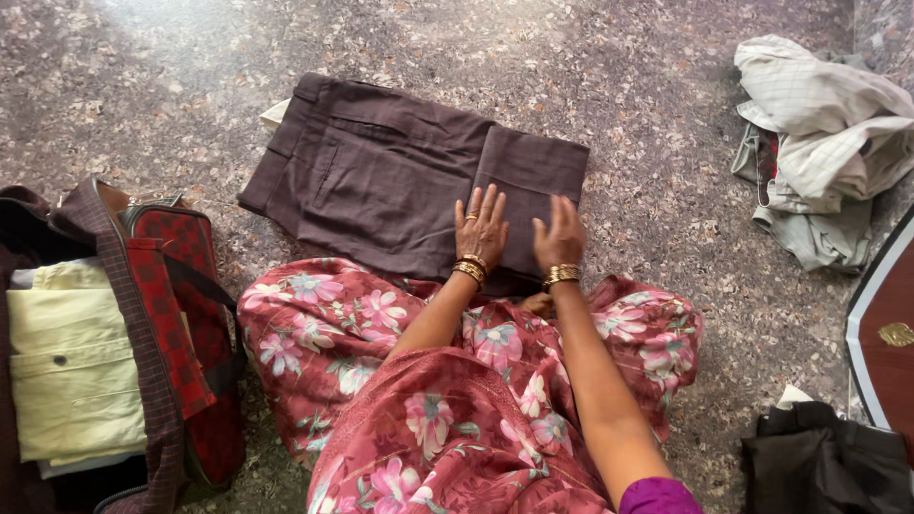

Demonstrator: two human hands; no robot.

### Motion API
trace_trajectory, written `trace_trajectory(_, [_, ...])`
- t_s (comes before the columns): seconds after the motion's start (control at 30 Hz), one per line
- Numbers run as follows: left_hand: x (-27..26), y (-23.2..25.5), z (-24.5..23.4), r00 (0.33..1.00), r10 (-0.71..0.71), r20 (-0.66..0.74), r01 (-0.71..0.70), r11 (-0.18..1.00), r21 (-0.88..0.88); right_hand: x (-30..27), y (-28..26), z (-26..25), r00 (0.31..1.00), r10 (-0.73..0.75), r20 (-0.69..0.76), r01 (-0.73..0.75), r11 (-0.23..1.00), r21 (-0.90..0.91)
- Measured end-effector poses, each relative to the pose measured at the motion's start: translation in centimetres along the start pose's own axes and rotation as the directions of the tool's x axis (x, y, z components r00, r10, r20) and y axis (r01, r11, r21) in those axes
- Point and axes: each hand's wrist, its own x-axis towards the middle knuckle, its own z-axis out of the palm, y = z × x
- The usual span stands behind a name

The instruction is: The person folds a pair of trousers while sitting on the floor by smoothing out the fabric, aligning the legs, and folding it into a rectangle.

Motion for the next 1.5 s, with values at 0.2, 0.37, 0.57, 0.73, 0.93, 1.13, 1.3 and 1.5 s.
trace_trajectory(0.2, [-1.0, -1.1, 1.9, 0.957, 0.168, 0.235, -0.192, 0.978, 0.084, 2.3, -5.5, 6.0, 0.931, -0.156, 0.329, 0.163, 0.987, 0.006])
trace_trajectory(0.37, [-1.0, -1.0, 1.5, 0.891, 0.104, 0.443, -0.155, 0.985, 0.081, 5.7, -8.0, 10.3, 0.908, -0.138, 0.396, 0.142, 0.99, 0.019])
trace_trajectory(0.57, [0.2, -0.5, -0.3, 0.949, 0.122, 0.29, -0.127, 0.992, 0.0, 8.9, -7.7, 12.5, 0.92, -0.089, 0.382, 0.113, 0.993, -0.041])
trace_trajectory(0.73, [0.8, -0.2, -0.8, 0.921, 0.084, 0.381, -0.082, 0.996, -0.019, 9.7, -5.0, 14.1, 0.953, -0.085, 0.292, 0.109, 0.992, -0.068])
trace_trajectory(0.93, [0.5, -0.4, -0.4, 0.971, 0.128, 0.201, -0.112, 0.99, -0.087, 10.7, 2.5, 11.7, 0.96, 0.0, 0.279, 0.092, 0.945, -0.315])
trace_trajectory(1.13, [0.3, -0.4, 0.1, 0.967, 0.129, 0.219, -0.116, 0.991, -0.073, 11.3, 4.6, 7.8, 0.953, 0.179, 0.244, -0.094, 0.942, -0.322])
trace_trajectory(1.3, [0.2, -0.5, -0.2, 0.969, 0.157, 0.188, -0.153, 0.988, -0.036, 8.0, 1.6, 7.6, 0.95, 0.208, 0.233, -0.1, 0.91, -0.402])
trace_trajectory(1.5, [-1.9, -1.6, 0.1, 0.952, 0.165, 0.259, -0.168, 0.986, -0.01, 2.2, 2.4, 4.8, 0.947, 0.26, 0.19, -0.186, 0.923, -0.336])
